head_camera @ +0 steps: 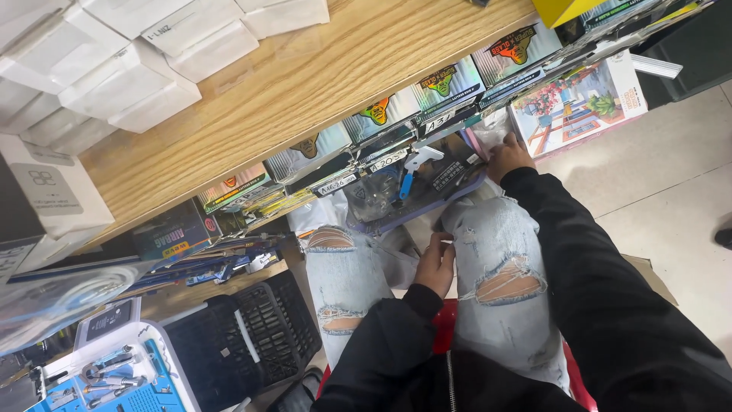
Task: The person picks up mobile phone screen protector boxes and white envelopes from a shelf and a cardboard box, handles them by hand one by one, and places them onto their lap while sitting in a repair workspace.
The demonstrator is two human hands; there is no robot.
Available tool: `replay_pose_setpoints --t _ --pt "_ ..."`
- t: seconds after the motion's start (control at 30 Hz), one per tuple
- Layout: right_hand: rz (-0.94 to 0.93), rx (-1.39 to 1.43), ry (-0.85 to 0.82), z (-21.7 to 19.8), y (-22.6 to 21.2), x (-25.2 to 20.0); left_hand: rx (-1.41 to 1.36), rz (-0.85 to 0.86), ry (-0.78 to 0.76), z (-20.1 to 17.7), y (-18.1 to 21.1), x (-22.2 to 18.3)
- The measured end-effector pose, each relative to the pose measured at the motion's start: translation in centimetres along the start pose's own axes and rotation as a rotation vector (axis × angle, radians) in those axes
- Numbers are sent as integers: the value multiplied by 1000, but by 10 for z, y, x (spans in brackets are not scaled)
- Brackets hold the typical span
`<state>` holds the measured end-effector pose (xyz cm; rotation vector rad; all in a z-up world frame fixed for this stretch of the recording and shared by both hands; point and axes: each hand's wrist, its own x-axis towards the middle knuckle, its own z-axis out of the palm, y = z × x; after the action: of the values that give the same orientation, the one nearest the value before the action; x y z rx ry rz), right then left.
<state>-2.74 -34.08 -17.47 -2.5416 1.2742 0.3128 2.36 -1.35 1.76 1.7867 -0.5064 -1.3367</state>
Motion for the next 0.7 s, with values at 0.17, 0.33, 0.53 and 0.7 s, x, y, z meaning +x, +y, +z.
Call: replay_pose_setpoints --t 0.17,0.33,0.53,0.7 --pt "-37 0 48 -43 -9 -14 34 5 13 4 -7 4" --pt "-258 313 -165 -145 -38 -48 -43 149 135 -10 10 -6" --pt "-444 746 -84 -268 -154 -193 -446 591 461 -82 33 -53" --pt "-670 609 -218 -163 -190 -226 -685 537 788 -196 15 -80"
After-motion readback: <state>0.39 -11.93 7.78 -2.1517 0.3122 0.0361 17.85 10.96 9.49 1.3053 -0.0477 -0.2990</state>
